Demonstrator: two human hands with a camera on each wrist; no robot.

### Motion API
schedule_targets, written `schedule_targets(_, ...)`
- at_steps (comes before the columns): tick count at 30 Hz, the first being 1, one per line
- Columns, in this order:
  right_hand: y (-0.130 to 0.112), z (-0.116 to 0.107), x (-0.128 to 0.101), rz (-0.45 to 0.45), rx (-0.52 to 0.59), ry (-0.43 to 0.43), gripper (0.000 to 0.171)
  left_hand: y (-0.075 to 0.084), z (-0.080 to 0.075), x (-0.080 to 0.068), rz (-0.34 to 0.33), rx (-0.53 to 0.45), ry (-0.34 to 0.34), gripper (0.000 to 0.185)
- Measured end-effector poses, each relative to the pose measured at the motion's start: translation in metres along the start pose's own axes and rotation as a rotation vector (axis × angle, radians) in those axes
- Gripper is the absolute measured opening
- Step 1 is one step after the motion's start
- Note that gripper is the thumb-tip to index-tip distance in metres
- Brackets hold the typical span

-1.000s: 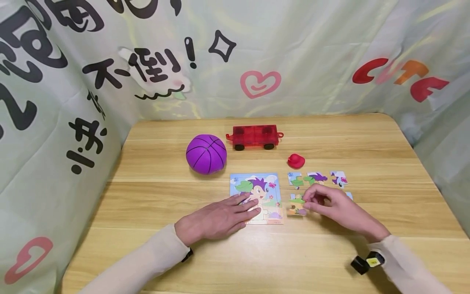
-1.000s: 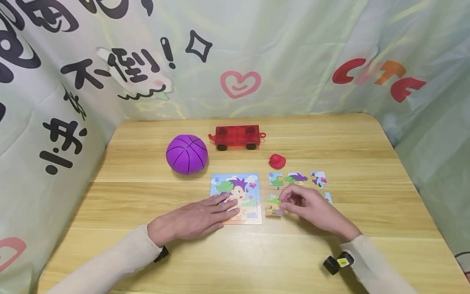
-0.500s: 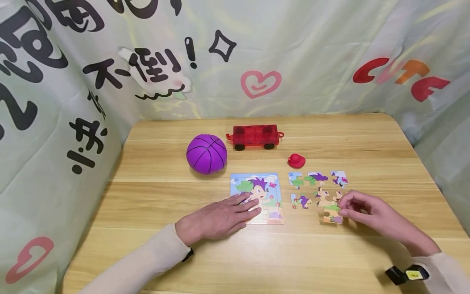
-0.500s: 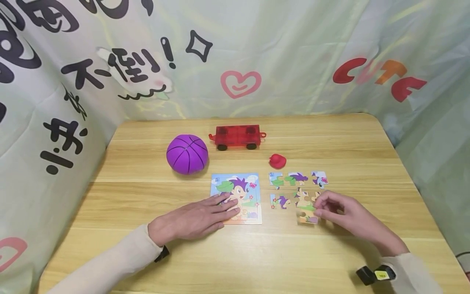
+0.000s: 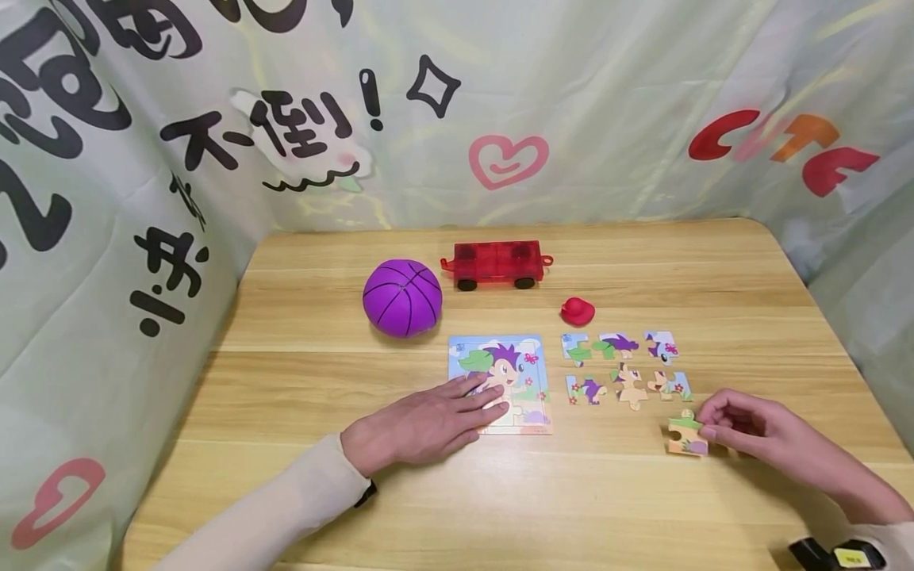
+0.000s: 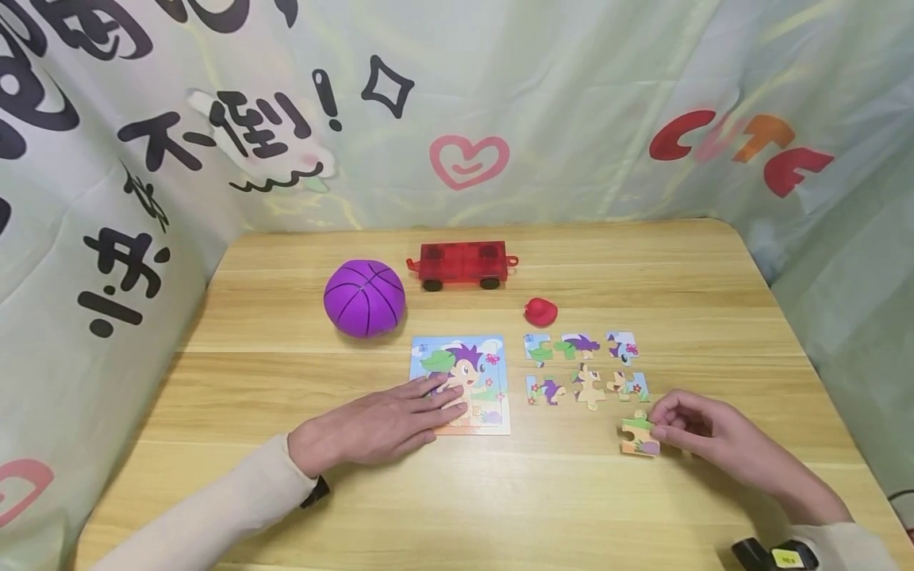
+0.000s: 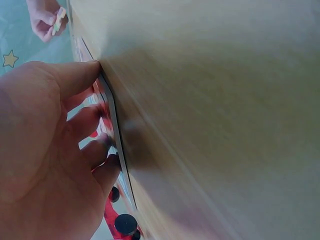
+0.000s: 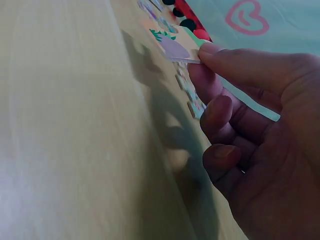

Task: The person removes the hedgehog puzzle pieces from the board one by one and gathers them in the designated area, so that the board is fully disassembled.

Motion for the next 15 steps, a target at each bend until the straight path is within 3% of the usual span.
schedule_targets(5, 0.0044, -0.0023, -0.0037, -0.021, -0.021, 0.021, 0.026, -0.0002, -0.0002, 0.0005, 0.0, -0.014, -0.007, 0.056)
schedule_targets(11, 0.0057, -0.0023, -0.0008, -0.012, -0.184, 0.084, 0.028, 0.0001, -0.0003, 0.0006, 0.003, -0.014, -0.002, 0.056)
schedule_targets(15, 0.0049, -0.002, -0.0015, -0.016, -0.226, 0.122, 0.03, 0.0004, 0.0002, 0.0006, 0.003, -0.018, 0.003, 0.055)
Point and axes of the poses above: each hand's wrist, its own x-axis towards the middle knuckle, its own z-axis out of the palm, y = z × x, the point moved 5 cm from there along x, towards the middle knuckle, and after that the axes turned 3 degrees about z, right-handed, at the moved point
